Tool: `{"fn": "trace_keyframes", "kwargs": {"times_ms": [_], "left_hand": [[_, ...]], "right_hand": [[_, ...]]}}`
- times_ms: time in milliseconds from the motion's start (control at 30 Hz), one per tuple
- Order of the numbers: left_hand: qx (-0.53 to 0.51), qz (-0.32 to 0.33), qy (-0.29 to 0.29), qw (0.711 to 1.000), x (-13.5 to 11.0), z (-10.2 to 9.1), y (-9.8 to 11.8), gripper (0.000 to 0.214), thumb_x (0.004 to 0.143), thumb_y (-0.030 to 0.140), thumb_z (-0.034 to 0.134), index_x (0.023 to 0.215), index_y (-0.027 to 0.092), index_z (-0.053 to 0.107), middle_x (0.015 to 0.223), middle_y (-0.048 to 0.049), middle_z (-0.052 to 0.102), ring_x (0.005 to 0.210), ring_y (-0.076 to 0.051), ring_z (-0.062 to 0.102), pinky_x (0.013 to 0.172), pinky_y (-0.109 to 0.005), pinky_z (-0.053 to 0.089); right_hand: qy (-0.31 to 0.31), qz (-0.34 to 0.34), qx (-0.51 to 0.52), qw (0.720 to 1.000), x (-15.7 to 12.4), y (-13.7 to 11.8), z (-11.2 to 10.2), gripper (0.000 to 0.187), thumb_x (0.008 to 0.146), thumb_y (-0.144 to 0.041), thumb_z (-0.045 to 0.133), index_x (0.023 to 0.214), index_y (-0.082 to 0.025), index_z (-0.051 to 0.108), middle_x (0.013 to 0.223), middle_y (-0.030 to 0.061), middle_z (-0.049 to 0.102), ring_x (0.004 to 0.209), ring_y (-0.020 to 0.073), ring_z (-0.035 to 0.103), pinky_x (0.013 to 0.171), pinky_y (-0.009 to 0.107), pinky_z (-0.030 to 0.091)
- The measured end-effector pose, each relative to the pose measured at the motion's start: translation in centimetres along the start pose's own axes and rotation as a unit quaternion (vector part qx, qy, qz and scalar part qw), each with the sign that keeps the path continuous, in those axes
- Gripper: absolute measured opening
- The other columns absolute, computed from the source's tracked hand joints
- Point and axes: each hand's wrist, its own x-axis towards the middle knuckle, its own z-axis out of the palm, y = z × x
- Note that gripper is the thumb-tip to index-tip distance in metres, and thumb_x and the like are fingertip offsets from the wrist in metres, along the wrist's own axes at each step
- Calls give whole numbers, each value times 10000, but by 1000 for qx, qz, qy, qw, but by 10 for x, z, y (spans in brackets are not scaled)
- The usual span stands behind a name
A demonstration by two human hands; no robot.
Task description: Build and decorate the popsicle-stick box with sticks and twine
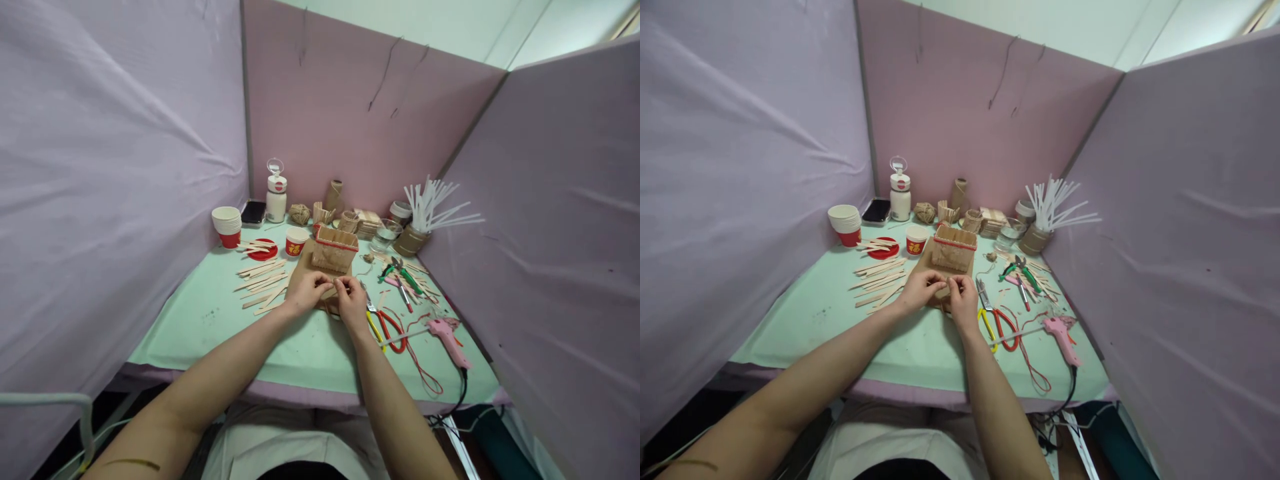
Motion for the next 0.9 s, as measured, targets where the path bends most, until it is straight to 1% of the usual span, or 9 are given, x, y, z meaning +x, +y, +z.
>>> {"fn": "trace_keyframes", "kwargs": {"times_ms": [100, 200, 333, 467, 533, 667, 733, 833, 900], "left_hand": [[47, 23, 1, 999, -2, -1, 6, 86, 726, 196, 623, 663, 182, 678, 708, -36, 676, 688, -173, 582, 670, -283, 413], [70, 33, -6, 997, -4, -1, 10, 112, 717, 157, 619, 622, 187, 669, 669, -41, 660, 671, -186, 573, 660, -295, 404], [72, 18, -4, 997, -5, 0, 12, 112, 681, 136, 641, 584, 191, 656, 630, -37, 646, 638, -190, 559, 640, -301, 398], [54, 16, 1, 998, -5, 1, 11, 115, 680, 146, 643, 574, 191, 653, 602, -27, 635, 613, -175, 549, 634, -289, 406], [65, 7, 2, 998, -5, 1, 10, 97, 706, 168, 627, 618, 184, 667, 635, -25, 654, 629, -168, 564, 648, -283, 419], [86, -15, 7, 996, -5, 1, 6, 122, 761, 207, 583, 745, 152, 691, 753, -49, 697, 694, -168, 607, 673, -278, 442], [82, -16, 12, 996, -6, 1, 6, 137, 769, 220, 579, 773, 146, 695, 782, -56, 706, 716, -169, 622, 678, -273, 449], [66, -24, 22, 997, -6, 3, 7, 140, 765, 234, 591, 772, 144, 699, 781, -54, 710, 728, -166, 636, 685, -261, 459], [49, -34, 24, 998, -6, 3, 8, 148, 759, 246, 603, 777, 138, 702, 784, -56, 712, 734, -164, 636, 688, -256, 462]], "right_hand": [[5, 31, 10, 999, 1, 5, 2, 222, 799, -403, 540, 769, -187, 582, 760, 28, 614, 718, 177, 546, 679, 300, 433], [29, 50, 11, 998, 3, 10, 3, 212, 786, -392, 526, 763, -187, 575, 740, 21, 611, 715, 178, 542, 698, 304, 427], [52, 73, 16, 996, 4, 15, 5, 214, 767, -393, 533, 749, -183, 574, 734, 22, 614, 717, 176, 542, 714, 306, 426], [69, 97, 36, 992, 5, 14, 5, 253, 762, -425, 540, 763, -175, 583, 730, 21, 617, 695, 168, 539, 668, 290, 430], [53, 102, 55, 992, 5, 11, 5, 287, 767, -459, 546, 769, -175, 589, 713, 12, 611, 673, 160, 535, 635, 278, 427], [-9, 109, 106, 988, 3, 4, 5, 293, 754, -474, 591, 770, -181, 598, 681, -14, 591, 613, 140, 523, 595, 265, 423], [-12, 92, 102, 990, 2, 2, 5, 255, 743, -432, 619, 786, -181, 600, 704, -12, 596, 623, 139, 532, 605, 265, 428], [4, 66, 71, 995, 2, 1, 3, 232, 745, -398, 623, 801, -174, 609, 759, 15, 625, 680, 153, 552, 651, 280, 436], [10, 65, 62, 996, 2, 1, 1, 236, 746, -399, 617, 803, -171, 617, 774, 28, 640, 694, 160, 557, 666, 291, 438]]}}
